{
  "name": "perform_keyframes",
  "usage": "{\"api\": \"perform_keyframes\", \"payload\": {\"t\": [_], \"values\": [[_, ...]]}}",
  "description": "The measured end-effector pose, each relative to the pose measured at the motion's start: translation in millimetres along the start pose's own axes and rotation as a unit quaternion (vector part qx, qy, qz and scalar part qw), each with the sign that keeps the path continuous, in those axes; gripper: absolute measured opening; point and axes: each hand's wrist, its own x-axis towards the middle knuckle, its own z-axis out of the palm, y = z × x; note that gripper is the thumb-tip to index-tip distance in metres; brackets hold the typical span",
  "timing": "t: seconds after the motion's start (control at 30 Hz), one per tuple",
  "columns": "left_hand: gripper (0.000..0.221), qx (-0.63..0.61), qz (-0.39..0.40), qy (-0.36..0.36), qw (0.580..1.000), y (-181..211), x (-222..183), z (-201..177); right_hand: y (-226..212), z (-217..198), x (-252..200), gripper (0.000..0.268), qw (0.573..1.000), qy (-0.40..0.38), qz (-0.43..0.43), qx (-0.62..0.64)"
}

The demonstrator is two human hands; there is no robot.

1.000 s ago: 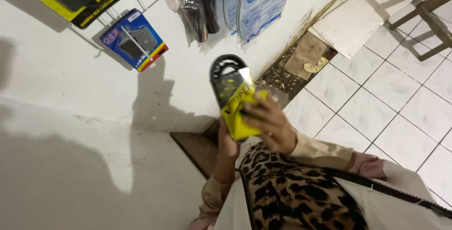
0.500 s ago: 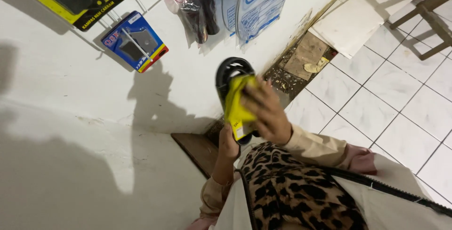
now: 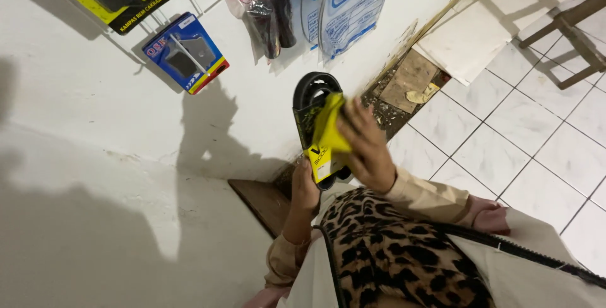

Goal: The person cleans a motorcycle scooter drive belt with a yellow cloth.

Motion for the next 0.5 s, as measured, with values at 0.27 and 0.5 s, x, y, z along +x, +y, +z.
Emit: {"api": "perform_keyframes", "payload": {"t": [0.27,0.5], "values": [[0.057,-0.172,-0.029,0.023,0.984,60,-10,35,-1,2,-19,0.059,0.985,-0.060,-0.145,-0.070],[0.064,0.051,0.142,-0.007,0.989,-56,-2,-13,-9,0,-25,0.056,0.991,-0.049,-0.126,0.003]]}}
